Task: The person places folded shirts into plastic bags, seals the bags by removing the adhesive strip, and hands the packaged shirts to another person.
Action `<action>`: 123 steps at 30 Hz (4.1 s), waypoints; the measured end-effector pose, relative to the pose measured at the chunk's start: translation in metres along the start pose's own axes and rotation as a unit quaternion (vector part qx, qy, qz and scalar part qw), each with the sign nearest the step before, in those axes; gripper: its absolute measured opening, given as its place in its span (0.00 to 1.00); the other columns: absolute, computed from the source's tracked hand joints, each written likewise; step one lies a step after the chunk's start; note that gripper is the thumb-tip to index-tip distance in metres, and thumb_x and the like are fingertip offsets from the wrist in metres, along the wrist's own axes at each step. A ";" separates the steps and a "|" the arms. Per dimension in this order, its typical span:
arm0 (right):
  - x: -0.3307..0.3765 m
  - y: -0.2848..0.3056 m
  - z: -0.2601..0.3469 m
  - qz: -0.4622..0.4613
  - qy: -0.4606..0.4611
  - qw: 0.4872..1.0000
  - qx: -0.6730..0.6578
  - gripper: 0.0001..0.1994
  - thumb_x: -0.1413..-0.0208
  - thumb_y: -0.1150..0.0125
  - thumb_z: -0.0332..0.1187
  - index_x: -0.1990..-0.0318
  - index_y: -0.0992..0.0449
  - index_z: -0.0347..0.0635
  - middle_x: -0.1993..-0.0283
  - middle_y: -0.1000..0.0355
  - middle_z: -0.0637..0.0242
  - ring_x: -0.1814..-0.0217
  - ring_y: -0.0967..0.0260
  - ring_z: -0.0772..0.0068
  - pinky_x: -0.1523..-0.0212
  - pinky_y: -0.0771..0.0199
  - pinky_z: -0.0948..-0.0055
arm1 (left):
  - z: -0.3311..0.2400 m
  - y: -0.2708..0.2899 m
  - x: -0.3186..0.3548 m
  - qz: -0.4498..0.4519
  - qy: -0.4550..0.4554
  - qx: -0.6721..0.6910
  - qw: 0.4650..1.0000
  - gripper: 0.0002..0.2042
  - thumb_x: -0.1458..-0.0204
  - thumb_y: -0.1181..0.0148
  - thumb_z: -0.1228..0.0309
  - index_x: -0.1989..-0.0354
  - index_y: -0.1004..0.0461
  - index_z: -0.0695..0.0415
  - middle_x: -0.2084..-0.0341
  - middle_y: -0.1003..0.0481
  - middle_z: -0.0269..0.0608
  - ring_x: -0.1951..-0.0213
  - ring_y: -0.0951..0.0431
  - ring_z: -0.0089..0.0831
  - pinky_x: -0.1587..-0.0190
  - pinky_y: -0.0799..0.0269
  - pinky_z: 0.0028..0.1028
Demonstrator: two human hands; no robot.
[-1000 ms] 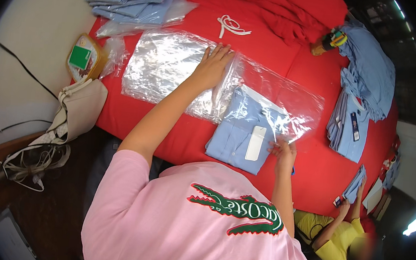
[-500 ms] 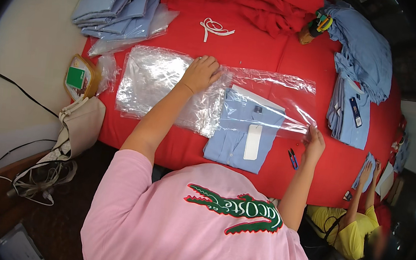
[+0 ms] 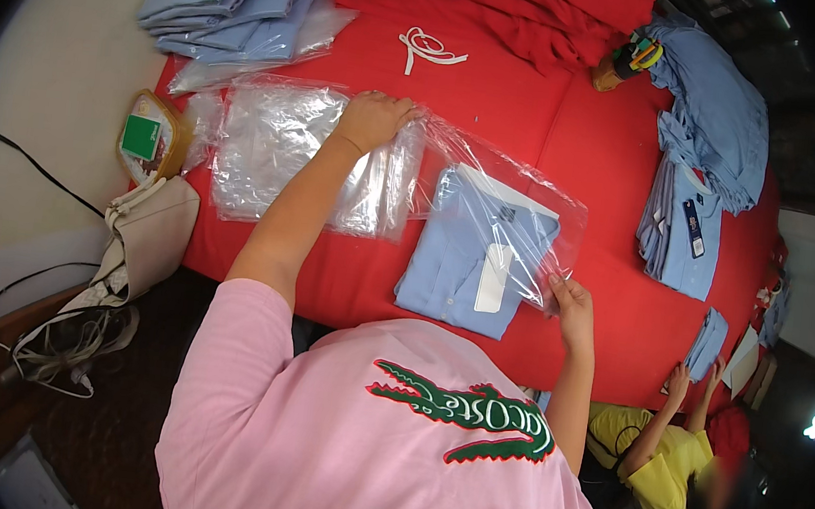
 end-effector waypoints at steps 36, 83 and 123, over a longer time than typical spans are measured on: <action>0.044 0.001 -0.025 -0.061 0.112 0.987 0.097 0.17 0.27 0.37 0.36 0.73 0.23 0.40 0.74 0.33 0.81 0.71 0.42 0.89 0.69 0.41 0.81 | 0.075 0.007 -0.006 -0.009 0.120 -0.048 0.992 0.21 0.32 0.48 0.45 0.62 0.22 0.50 0.72 0.18 0.43 0.68 0.17 0.44 0.63 0.21 0.43; -0.028 0.014 -0.060 -0.056 0.167 0.951 0.253 0.18 0.43 0.28 0.31 0.46 0.19 0.37 0.49 0.19 0.55 0.45 0.22 0.59 0.44 0.22 0.65 | -0.231 0.070 0.223 0.179 0.312 0.718 0.596 0.22 0.39 0.35 0.81 0.36 0.28 0.64 0.54 0.16 0.46 0.52 0.15 0.30 0.50 0.22 0.24; 0.294 0.066 -0.267 -0.010 0.058 0.953 0.298 0.11 0.44 0.42 0.25 0.60 0.13 0.37 0.58 0.17 0.49 0.53 0.19 0.45 0.50 0.20 0.55 | -0.270 0.024 0.143 -0.023 0.034 0.234 0.971 0.09 0.44 0.28 0.60 0.60 0.16 0.49 0.54 0.20 0.30 0.43 0.25 0.35 0.33 0.42 0.47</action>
Point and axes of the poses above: each hand's wrist, its own x-axis away from the middle knuckle, its own y-axis out of the back of the hand, z = x × y, the point moved 2 cm from there along -x, towards the middle knuckle
